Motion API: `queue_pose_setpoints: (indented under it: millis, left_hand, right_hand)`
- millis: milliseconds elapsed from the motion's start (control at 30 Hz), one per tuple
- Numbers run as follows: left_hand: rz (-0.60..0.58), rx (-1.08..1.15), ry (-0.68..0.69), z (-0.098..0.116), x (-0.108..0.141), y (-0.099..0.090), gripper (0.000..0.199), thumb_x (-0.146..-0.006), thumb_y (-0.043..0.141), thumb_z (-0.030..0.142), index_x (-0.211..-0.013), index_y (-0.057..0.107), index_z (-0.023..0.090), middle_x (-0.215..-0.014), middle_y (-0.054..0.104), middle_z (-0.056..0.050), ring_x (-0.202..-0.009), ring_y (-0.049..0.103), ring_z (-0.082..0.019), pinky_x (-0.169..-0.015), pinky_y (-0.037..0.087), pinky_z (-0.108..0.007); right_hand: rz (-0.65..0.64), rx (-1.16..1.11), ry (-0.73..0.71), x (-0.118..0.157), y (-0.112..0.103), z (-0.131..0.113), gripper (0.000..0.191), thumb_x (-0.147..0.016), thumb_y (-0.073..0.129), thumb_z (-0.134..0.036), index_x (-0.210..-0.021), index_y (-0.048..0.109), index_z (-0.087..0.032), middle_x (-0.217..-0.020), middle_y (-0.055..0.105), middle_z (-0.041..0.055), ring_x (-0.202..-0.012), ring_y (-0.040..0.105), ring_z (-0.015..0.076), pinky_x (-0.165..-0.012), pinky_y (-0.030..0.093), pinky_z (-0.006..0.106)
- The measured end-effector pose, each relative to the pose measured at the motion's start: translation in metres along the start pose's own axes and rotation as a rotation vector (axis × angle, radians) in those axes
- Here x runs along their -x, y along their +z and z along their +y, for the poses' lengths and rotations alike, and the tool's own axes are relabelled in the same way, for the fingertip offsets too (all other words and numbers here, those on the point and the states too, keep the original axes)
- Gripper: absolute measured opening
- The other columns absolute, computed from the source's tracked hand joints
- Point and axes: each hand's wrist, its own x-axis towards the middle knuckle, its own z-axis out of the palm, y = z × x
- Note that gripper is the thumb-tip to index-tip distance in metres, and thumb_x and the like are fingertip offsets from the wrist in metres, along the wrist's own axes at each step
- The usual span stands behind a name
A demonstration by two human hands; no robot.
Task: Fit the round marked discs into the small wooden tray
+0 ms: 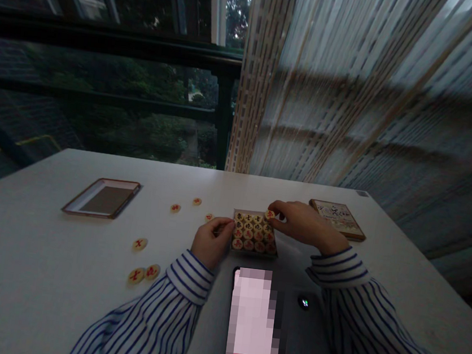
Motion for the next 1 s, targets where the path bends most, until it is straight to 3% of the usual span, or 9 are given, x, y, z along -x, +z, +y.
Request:
queue_pose_setpoints:
  millis: [333,1000]
  left_hand:
    - [-0.009,-0.08,0.043,-0.001,0.001,-0.001,0.025,-0.072,0.055,0.035,-0.08,0.065,0.014,-0.073,0.068,-0.006,-0.068,0.062,-0.016,-0.064,0.049,-0.029]
    - [-0.001,-0.11,0.033,-0.003,0.001,-0.002,0.025,-0.071,0.056,0.037,-0.08,0.066,0.015,-0.074,0.068,-0.005,-0.069,0.061,-0.017,-0.065,0.048,-0.028]
  right_hand:
    - [-0.091,-0.008,-0.026,-0.002,0.007,0.004,0.032,-0.081,0.045,-0.041,-0.1,0.061,-0.02,-0.094,0.064,0.0078,-0.085,0.058,0.0207,-0.073,0.042,0.03]
    - [-0.085,-0.075,-0.077,-0.005,0.021,0.01,0.028,-0.079,0.05,-0.036,-0.099,0.063,-0.021,-0.1,0.059,0.0082,-0.091,0.057,0.0209,-0.081,0.042,0.031]
